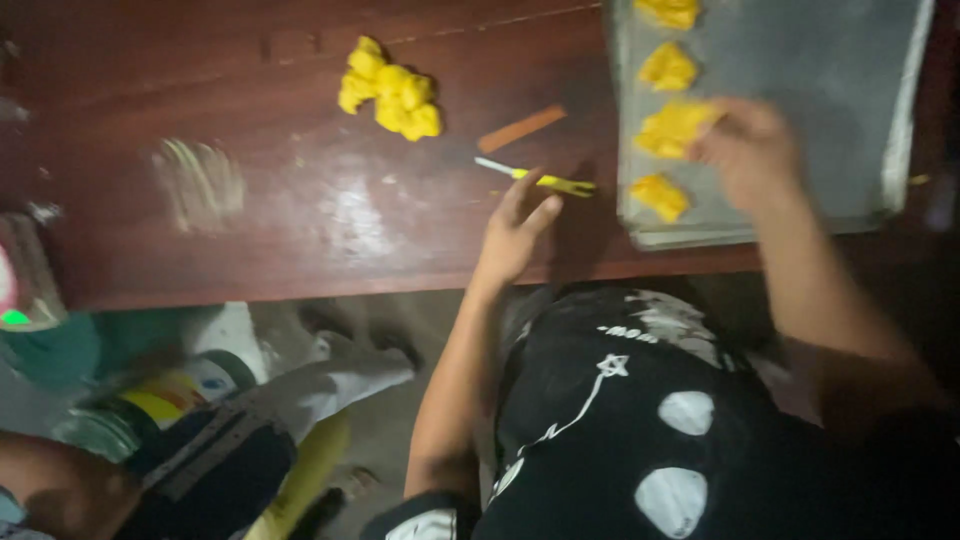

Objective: Shaping and filling pieces of dough on a bakery work table.

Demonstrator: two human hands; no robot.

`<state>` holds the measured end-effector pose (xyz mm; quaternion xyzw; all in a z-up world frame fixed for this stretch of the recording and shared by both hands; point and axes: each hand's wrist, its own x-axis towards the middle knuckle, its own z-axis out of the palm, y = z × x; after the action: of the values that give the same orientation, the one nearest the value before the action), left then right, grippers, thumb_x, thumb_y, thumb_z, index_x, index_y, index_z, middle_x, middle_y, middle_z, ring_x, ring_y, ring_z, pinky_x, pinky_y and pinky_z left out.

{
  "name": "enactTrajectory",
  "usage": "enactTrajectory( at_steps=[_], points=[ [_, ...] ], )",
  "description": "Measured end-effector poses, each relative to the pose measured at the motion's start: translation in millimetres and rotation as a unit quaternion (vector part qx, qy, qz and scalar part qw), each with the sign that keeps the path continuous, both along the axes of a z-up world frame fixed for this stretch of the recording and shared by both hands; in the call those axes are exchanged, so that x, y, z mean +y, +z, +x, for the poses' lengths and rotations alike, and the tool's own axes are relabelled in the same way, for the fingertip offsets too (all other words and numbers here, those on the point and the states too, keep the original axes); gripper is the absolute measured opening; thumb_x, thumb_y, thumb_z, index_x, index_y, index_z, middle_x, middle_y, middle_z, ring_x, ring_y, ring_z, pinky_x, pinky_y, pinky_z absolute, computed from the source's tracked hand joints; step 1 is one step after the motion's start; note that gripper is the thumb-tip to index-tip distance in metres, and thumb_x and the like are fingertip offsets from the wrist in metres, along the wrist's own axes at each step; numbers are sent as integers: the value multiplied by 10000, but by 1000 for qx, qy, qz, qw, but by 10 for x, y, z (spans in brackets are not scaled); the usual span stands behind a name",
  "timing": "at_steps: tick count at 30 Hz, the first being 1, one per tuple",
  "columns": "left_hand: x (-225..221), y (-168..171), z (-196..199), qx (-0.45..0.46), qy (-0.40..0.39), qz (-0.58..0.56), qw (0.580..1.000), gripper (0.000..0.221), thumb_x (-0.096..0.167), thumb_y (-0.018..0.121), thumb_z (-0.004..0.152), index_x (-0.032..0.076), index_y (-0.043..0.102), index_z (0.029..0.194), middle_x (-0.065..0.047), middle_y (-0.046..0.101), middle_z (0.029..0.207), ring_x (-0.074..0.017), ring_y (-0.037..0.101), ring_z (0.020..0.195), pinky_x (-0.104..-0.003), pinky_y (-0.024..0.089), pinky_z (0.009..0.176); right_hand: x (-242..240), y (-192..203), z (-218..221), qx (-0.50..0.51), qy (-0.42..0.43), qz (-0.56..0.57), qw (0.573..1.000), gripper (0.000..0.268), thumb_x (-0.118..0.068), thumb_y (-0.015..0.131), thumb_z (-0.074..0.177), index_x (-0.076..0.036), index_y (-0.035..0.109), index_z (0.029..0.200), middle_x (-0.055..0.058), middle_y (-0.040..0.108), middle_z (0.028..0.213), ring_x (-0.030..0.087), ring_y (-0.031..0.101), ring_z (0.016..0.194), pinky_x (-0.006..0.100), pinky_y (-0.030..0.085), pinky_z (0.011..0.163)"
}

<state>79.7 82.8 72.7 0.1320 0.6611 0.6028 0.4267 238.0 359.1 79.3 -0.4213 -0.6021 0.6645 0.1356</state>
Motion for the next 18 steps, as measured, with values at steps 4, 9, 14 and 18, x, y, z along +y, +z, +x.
enactTrajectory(
  at_steps=[4, 9, 14, 18],
  points=[
    [-162, -223, 544, 6, 92, 54, 994, 585, 265, 675, 1004, -43, 502, 1470, -131, 661, 1373, -194, 605, 1278, -334, 476, 1086, 1281, -259, 0, 37, -55, 35, 997, 415, -38, 711, 1034, 19, 554, 1414, 150, 694, 1211, 211, 733, 951, 318, 665, 811],
    [-566, -280, 1092, -75, 224, -94, 967, 546, 238, 692, 957, -52, 580, 1405, -153, 696, 1295, -216, 659, 1148, -339, 520, 971, 1920, -859, -139, -23, 76, 114, 990, 406, -122, 751, 1091, 51, 598, 1425, 174, 697, 1202, 239, 725, 973, 341, 627, 828],
    [-808, -606, 1163, 14, 268, -127, 955, 511, 224, 703, 970, -65, 606, 1380, -159, 703, 1286, -225, 658, 1141, -341, 524, 949, 1838, -537, -257, -158, 177, 401, 885, 582, -233, 837, 987, 42, 594, 1439, 244, 605, 1321, 329, 657, 1104, 415, 576, 839],
    [-492, -302, 1036, 10, 269, -135, 954, 500, 220, 670, 970, -46, 585, 1385, -135, 696, 1276, -207, 660, 1161, -342, 527, 972, 1936, -755, -302, -120, 235, 500, 825, 602, -250, 872, 935, 41, 629, 1402, 284, 550, 1400, 418, 572, 1238, 489, 507, 1010]
  ],
)
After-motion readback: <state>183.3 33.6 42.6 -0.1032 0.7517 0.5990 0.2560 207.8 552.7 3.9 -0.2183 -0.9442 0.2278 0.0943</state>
